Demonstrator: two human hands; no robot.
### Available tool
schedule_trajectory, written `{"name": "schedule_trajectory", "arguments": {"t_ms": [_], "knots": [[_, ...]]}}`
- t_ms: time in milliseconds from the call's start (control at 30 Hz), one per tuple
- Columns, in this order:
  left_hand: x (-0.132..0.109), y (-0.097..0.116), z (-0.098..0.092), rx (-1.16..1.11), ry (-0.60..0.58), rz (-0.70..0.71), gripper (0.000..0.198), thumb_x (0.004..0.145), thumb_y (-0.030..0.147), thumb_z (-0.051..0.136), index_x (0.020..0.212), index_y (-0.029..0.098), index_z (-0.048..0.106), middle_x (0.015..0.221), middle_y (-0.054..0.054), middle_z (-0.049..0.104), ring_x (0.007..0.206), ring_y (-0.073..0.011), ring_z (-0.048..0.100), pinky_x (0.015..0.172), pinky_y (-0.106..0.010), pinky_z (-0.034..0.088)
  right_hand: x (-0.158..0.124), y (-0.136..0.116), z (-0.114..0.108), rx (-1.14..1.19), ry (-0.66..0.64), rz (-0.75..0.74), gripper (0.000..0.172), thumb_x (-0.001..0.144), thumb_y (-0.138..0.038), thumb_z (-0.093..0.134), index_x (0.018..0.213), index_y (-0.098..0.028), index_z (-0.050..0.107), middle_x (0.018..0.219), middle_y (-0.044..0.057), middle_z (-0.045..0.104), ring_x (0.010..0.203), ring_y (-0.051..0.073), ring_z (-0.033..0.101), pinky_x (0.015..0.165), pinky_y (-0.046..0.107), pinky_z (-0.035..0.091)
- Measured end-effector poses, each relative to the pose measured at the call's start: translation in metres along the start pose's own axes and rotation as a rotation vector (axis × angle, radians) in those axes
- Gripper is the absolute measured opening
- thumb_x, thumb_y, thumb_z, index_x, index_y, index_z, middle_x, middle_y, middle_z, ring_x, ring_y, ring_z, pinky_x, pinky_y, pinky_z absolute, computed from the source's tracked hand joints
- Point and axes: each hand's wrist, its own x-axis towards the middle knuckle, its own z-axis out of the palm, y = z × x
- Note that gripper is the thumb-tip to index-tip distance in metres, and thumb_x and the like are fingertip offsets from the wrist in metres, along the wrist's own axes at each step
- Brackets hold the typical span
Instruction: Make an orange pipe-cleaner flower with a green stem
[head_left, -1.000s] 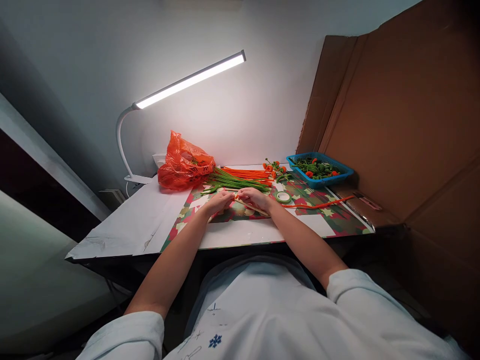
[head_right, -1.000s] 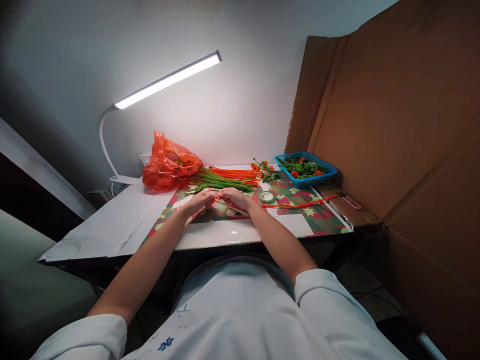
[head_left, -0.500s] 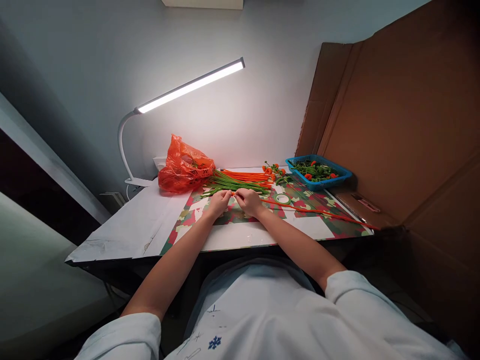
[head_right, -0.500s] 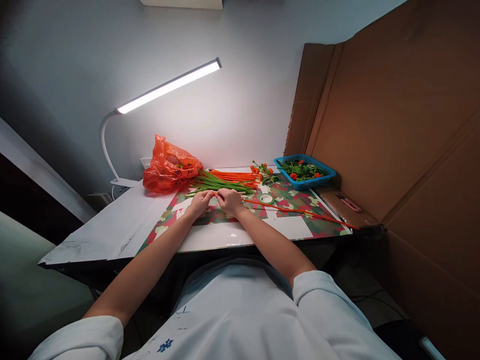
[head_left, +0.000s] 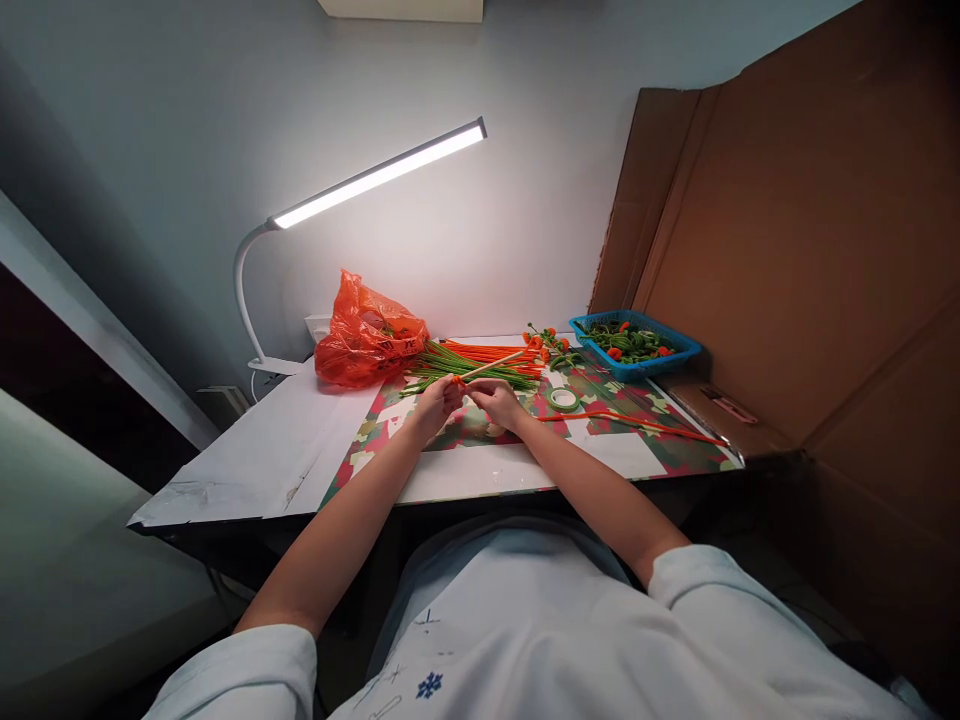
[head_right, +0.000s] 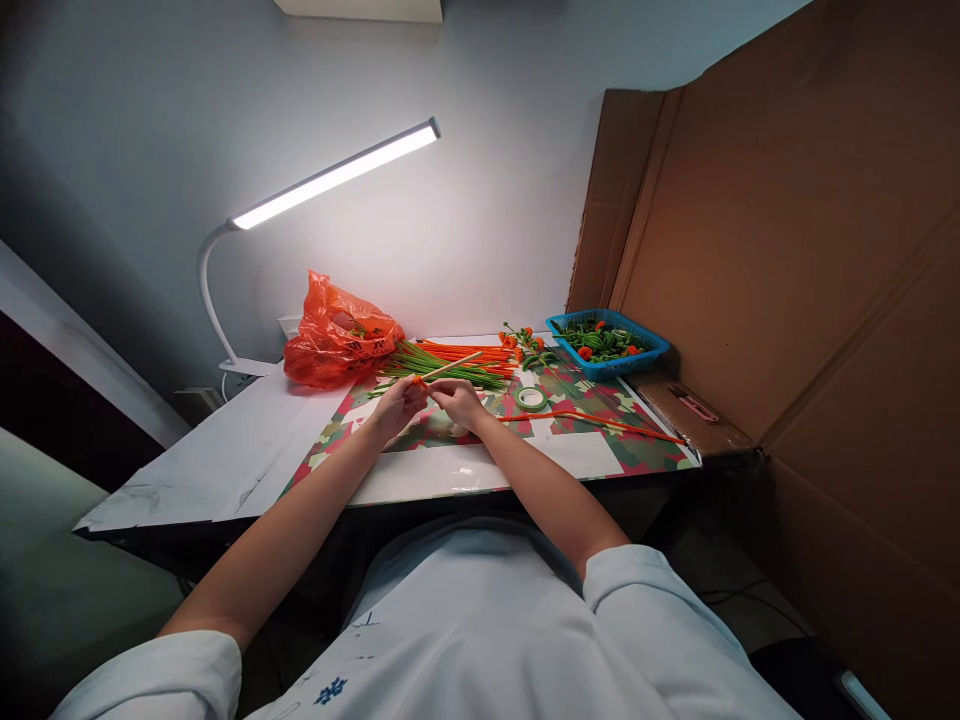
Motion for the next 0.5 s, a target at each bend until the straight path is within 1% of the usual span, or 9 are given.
{"name": "schedule_trajectory", "arguments": {"t_ms": [167,267,367,500], "knots": [[-0.004,0.003,-0.004,-0.042,-0.107,-0.055,0.034,0.091,0.035,0.056,0.12,0.016,0.056,0.119,-0.01,0.059,0.1,-0.021,0.061,0.084,-0.041,0.054,0.002,-0.006,-0.01,0.097,-0.102,0.068,0.038,0.074,-0.054,0.059,0.06,-0.019,0.053,0.057,-0.004,0.039,0.052,0.009,0.03,0.049,0.024,0.025],[-0.006,0.003,-0.007,-0.026,-0.151,-0.082,0.034,0.091,0.035,0.056,0.12,0.016,0.056,0.119,-0.01,0.06,0.1,-0.021,0.061,0.084,-0.041,0.054,0.002,-0.004,-0.015,0.11,-0.14,0.099,0.037,0.072,-0.052,0.062,0.058,-0.02,0.051,0.056,-0.004,0.037,0.051,0.009,0.029,0.047,0.024,0.023],[-0.007,0.003,-0.008,0.03,-0.172,-0.106,0.034,0.091,0.034,0.057,0.12,0.015,0.056,0.119,-0.01,0.059,0.1,-0.0212,0.061,0.084,-0.042,0.054,0.001,-0.002,-0.02,0.104,-0.173,0.118,0.038,0.07,-0.052,0.064,0.055,-0.02,0.048,0.053,-0.005,0.036,0.049,0.009,0.029,0.046,0.024,0.021],[-0.005,0.001,-0.009,0.159,-0.156,-0.123,0.035,0.091,0.034,0.057,0.12,0.015,0.056,0.12,-0.01,0.059,0.101,-0.0215,0.061,0.085,-0.042,0.053,0.003,0.0,-0.024,0.076,-0.187,0.115,0.042,0.067,-0.054,0.066,0.053,-0.02,0.047,0.05,-0.006,0.033,0.046,0.008,0.027,0.046,0.023,0.019]]}}
